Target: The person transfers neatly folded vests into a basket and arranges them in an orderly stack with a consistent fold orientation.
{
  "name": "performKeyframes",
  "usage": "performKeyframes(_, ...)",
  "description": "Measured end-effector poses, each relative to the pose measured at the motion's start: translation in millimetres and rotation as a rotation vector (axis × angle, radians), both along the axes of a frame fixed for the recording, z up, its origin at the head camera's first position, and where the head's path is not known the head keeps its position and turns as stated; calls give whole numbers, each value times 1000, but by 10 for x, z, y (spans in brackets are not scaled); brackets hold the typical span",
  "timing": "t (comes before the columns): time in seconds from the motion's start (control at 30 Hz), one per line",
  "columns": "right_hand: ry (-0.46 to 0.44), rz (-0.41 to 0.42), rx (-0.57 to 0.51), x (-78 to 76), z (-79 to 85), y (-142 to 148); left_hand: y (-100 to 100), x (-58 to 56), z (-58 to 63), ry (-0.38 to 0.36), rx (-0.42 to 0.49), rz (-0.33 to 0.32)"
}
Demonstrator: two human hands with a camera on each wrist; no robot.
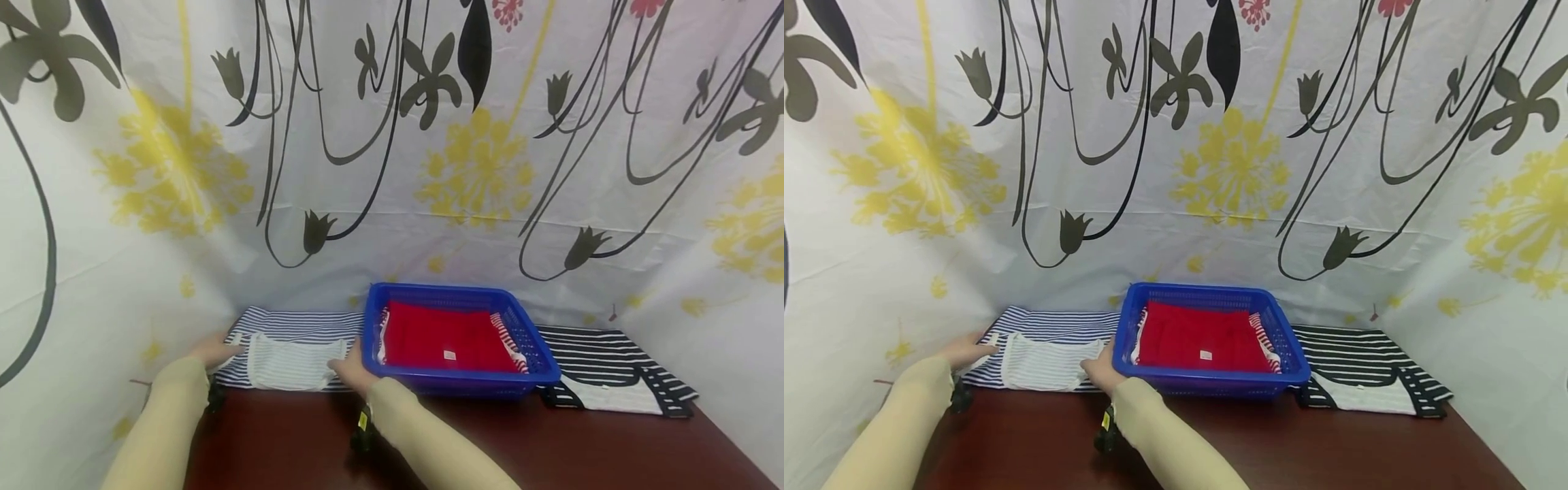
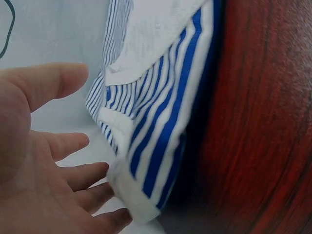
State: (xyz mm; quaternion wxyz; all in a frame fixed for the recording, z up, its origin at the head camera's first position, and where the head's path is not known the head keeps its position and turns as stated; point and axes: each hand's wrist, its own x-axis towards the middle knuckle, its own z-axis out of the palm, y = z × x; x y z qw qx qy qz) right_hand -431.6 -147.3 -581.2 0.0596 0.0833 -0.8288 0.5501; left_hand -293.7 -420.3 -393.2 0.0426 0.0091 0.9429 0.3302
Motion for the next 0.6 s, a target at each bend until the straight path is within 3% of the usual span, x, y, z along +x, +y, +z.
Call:
performKeyframes(0.07, -3, 2, -11, 215, 257, 32, -29, -28, -62, -9, 20, -6)
performKeyframes(0.17, -43, 5, 2, 767, 936, 124, -43, -43, -121, -12, 54, 13)
performKeyframes(0.2, -63, 8, -15, 820, 1002, 149, -40, -40, -130, -6, 55, 24)
performKeyframes(0.3, -91, -17, 47, 1175, 1434, 212, -27, -12, -152, -15, 57, 68)
performKeyframes(0.4, -68, -44, 100, 1293, 1552, 240, -6, 16, -141, -32, 33, 106)
performKeyframes(0.5, -40, -64, 106, 1300, 1538, 252, 22, 19, -98, -52, 34, 123)
performKeyframes(0.6, -67, -53, 77, 1287, 1521, 252, 33, 33, -60, -62, 38, 133)
